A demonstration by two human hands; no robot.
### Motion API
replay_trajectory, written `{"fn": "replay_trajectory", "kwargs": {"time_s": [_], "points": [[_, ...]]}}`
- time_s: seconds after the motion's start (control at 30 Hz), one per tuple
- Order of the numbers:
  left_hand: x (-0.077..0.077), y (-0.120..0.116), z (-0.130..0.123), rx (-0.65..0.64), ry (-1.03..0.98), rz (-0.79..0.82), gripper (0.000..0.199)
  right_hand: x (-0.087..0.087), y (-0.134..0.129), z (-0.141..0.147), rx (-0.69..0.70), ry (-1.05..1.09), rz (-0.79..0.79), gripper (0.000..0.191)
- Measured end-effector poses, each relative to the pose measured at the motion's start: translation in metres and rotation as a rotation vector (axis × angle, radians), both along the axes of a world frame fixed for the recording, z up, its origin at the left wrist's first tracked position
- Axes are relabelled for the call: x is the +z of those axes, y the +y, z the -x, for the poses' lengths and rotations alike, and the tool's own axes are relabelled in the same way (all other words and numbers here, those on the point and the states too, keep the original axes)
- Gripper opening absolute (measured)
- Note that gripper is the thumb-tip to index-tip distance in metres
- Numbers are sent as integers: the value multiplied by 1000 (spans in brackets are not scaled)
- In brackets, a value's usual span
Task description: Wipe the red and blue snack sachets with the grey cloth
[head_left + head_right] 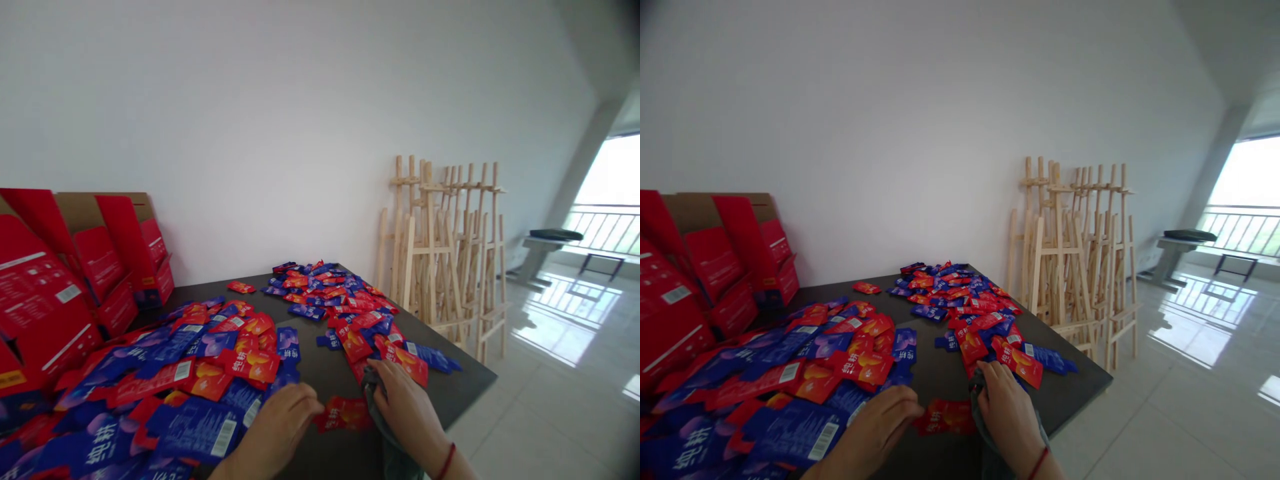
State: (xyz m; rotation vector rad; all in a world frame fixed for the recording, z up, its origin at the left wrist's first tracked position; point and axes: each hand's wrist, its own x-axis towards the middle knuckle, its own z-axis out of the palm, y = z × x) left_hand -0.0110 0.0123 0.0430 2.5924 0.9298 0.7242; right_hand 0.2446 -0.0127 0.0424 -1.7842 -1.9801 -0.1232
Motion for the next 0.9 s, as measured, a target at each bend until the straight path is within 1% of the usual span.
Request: {"fn": "replay_trajectory", "kwargs": {"time_s": [0.07,0.13,0.2,0.27,0.33,0.37,0.4,0.43,0.47,0.53,0.6,0.67,0.73,0.77,0.87,0.9], "points": [[1,-6,-2,-73,22,-2,22,3,-2,2,6,-10,-13,45],[-1,-8,-6,-75,-24,35,21,5,-3,5,13,-13,-14,46],[-7,-5,-9,4,-104,126,18,6,-3,7,17,3,-6,46],[-18,3,-13,112,-160,281,20,6,-3,10,29,25,-5,46],[-28,11,-16,182,-147,467,26,4,-3,12,57,46,-10,47],[-31,14,-16,194,-117,534,27,3,-4,13,72,54,-14,48],[-32,16,-16,196,-85,556,27,3,-5,12,83,59,-16,49],[-31,16,-15,193,-59,522,26,3,-5,11,87,60,-16,50],[-28,15,-13,190,-40,435,26,4,-6,9,80,58,-18,50],[-18,11,-9,168,7,185,28,9,-7,3,47,48,-30,49],[-9,5,-5,105,97,-25,26,17,-7,1,12,46,-49,46],[-6,2,-4,15,202,-139,17,24,-8,7,22,59,-51,43],[-12,2,-6,-72,258,-192,12,25,-9,22,100,75,-24,40],[-17,3,-7,-111,269,-208,13,22,-8,32,161,75,-2,38],[-32,7,-9,-188,274,-233,14,3,-5,60,332,1,78,26],[-35,9,-9,-198,281,-241,14,-5,-3,66,349,-38,106,20]]}}
